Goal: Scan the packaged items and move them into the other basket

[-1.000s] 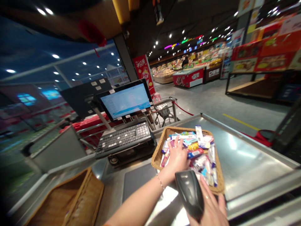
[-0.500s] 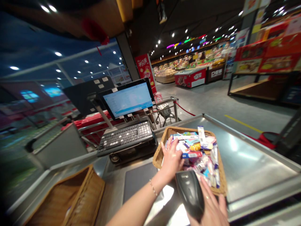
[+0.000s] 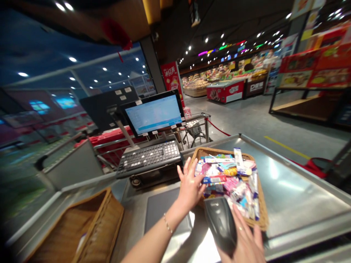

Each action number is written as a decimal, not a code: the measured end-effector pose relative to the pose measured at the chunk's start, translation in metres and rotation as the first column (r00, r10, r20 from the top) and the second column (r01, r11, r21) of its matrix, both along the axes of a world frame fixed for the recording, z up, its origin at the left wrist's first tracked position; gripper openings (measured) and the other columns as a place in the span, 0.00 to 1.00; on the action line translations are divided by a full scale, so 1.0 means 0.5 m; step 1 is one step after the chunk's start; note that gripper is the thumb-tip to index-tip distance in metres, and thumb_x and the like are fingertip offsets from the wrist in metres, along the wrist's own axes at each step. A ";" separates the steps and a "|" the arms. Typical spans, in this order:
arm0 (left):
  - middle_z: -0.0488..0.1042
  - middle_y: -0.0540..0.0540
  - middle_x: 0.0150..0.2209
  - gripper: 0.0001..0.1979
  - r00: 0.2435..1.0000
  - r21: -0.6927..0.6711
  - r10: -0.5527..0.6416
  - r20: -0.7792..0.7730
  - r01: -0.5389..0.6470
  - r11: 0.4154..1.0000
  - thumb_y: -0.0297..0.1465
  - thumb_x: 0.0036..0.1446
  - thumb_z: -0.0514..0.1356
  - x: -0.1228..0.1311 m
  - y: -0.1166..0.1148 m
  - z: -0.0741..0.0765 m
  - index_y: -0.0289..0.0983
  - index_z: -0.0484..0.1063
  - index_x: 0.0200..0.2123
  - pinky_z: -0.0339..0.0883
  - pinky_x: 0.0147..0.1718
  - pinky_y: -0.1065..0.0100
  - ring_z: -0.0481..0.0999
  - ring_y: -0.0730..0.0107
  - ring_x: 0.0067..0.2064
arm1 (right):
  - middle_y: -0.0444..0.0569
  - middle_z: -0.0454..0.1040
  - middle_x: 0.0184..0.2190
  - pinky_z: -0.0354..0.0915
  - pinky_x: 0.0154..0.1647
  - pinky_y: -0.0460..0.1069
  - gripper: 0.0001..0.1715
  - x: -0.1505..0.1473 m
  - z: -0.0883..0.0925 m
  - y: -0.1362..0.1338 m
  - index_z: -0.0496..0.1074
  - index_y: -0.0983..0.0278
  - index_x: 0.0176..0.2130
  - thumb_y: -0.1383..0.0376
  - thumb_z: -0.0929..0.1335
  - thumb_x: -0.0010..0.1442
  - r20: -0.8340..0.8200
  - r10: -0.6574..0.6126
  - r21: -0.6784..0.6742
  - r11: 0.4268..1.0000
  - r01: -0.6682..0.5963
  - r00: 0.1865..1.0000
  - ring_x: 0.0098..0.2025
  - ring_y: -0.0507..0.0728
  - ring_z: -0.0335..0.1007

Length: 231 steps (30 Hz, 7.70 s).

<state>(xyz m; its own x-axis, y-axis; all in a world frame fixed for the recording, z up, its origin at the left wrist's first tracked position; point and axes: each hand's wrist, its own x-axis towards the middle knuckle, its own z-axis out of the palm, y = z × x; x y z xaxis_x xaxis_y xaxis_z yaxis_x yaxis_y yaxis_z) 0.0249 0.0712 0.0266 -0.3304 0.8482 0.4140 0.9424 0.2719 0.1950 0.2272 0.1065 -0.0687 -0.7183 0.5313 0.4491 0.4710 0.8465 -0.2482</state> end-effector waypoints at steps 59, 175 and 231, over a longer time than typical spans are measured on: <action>0.57 0.40 0.67 0.10 0.885 0.188 0.463 -0.047 -0.447 0.874 0.28 0.52 0.64 -0.145 -0.221 -0.004 0.45 0.77 0.39 0.39 0.59 0.27 0.46 0.44 0.69 | 0.60 0.59 0.65 0.47 0.65 0.71 0.38 -0.105 0.072 -0.081 0.57 0.72 0.63 0.67 0.62 0.53 0.064 0.312 0.041 0.948 -0.315 0.948 0.68 0.69 0.49; 0.60 0.40 0.65 0.09 0.547 0.288 0.837 0.029 -0.806 0.517 0.28 0.52 0.64 -0.224 -0.522 -0.064 0.44 0.79 0.37 0.35 0.57 0.23 0.48 0.40 0.68 | 0.58 0.70 0.58 0.54 0.59 0.75 0.30 -0.258 0.047 -0.278 0.68 0.61 0.57 0.75 0.59 0.57 -0.112 0.599 0.139 0.800 -0.584 0.793 0.61 0.68 0.64; 0.61 0.36 0.64 0.11 0.176 0.211 0.977 0.122 -0.966 0.147 0.36 0.57 0.60 -0.240 -0.619 -0.069 0.39 0.79 0.37 0.35 0.58 0.26 0.47 0.43 0.69 | 0.58 0.72 0.56 0.52 0.63 0.72 0.25 -0.264 0.046 -0.307 0.69 0.62 0.54 0.69 0.64 0.57 -0.154 0.637 0.180 0.770 -0.613 0.755 0.59 0.66 0.67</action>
<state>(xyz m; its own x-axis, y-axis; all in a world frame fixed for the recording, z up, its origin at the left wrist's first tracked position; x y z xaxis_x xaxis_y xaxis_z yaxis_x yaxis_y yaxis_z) -0.0951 -0.2385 -0.0082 -0.7998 -0.2618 0.5401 -0.0605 0.9305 0.3614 0.0953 -0.0472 -0.0458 -0.7633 -0.0676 0.6425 -0.2208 0.9619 -0.1611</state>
